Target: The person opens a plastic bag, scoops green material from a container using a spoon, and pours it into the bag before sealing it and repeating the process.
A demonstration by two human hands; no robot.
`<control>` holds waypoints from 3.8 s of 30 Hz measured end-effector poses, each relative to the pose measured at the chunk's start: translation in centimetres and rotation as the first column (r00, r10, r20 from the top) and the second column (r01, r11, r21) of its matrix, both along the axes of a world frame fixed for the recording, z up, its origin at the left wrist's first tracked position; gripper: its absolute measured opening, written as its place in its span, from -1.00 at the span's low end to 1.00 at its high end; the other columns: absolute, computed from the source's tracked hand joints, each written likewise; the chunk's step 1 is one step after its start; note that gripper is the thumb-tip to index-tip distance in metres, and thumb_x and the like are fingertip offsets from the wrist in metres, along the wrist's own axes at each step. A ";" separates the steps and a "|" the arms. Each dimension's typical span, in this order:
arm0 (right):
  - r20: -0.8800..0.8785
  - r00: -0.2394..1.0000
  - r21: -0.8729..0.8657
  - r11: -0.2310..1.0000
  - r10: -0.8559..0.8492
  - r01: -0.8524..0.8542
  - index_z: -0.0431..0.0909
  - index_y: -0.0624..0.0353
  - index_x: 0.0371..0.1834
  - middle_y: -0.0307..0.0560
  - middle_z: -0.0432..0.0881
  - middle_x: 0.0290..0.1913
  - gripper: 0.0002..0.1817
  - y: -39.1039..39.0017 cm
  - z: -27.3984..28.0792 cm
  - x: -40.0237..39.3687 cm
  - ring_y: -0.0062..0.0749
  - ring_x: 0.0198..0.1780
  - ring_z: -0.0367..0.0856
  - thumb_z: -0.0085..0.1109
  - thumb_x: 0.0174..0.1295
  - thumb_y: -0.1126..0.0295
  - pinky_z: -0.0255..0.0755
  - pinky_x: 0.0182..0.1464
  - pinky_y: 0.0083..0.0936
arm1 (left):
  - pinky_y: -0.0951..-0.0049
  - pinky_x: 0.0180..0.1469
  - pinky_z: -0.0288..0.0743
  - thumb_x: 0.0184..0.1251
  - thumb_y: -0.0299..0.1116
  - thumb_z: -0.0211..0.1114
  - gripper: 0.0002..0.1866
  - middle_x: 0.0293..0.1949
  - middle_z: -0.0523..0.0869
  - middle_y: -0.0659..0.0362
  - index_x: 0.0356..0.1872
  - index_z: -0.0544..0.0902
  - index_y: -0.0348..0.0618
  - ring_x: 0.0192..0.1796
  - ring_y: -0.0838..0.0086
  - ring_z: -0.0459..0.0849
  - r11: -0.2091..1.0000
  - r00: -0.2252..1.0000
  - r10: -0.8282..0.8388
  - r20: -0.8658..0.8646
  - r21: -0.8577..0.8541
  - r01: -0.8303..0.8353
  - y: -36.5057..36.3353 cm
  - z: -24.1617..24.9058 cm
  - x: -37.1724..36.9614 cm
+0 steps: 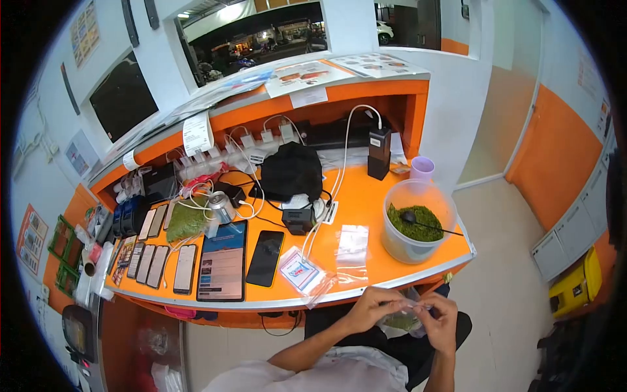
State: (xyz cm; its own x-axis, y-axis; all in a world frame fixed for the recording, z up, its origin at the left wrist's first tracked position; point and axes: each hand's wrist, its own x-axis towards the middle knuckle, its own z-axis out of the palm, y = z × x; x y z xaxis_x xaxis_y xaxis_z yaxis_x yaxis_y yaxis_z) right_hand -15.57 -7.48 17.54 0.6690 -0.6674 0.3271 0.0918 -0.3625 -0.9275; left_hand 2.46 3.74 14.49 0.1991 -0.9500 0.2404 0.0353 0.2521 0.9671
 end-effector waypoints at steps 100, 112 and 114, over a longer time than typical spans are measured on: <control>-0.327 0.940 -0.496 0.830 0.095 -0.256 0.76 0.24 -0.14 -0.02 0.72 0.04 -0.69 -0.4 -5.4 -2.0 -0.07 0.03 0.71 0.43 -0.01 0.63 0.55 0.06 -0.24 | 0.58 -0.27 0.44 0.58 -0.38 0.31 -0.89 -0.32 0.68 0.26 -0.13 0.67 -0.21 -0.33 0.63 0.59 0.906 0.866 0.066 -0.496 0.394 0.157 4.2 -8.3 0.4; -0.330 0.938 -0.467 0.844 0.110 -0.263 0.76 0.23 -0.13 -0.04 0.73 0.04 -0.73 -1.0 -6.4 -1.5 -0.09 0.03 0.69 0.42 0.05 0.61 0.57 0.06 -0.23 | 0.53 -0.15 0.60 0.66 -0.28 0.23 -0.74 -0.20 0.79 0.17 -0.01 0.73 -0.30 -0.19 0.55 0.76 0.874 0.920 0.111 -0.375 0.477 0.089 4.6 -9.1 0.9; -0.331 0.933 -0.452 0.844 0.143 -0.290 0.76 0.23 -0.12 -0.04 0.74 0.07 -0.74 -1.0 -6.6 -1.7 -0.07 0.05 0.69 0.41 0.08 0.61 0.59 0.07 -0.21 | 0.52 -0.13 0.62 0.67 -0.24 0.22 -0.71 -0.19 0.80 0.17 0.00 0.73 -0.30 -0.18 0.55 0.76 0.883 0.946 0.144 -0.289 0.469 0.009 4.4 -9.7 1.2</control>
State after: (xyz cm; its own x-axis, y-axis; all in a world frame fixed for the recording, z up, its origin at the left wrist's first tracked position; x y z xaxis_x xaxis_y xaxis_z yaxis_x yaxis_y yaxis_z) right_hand -17.30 -8.53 10.93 0.8875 -0.2981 0.3515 -0.0080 -0.7725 -0.6350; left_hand 3.71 8.17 4.81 0.2571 -0.9176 -0.3030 0.3478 -0.2046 0.9150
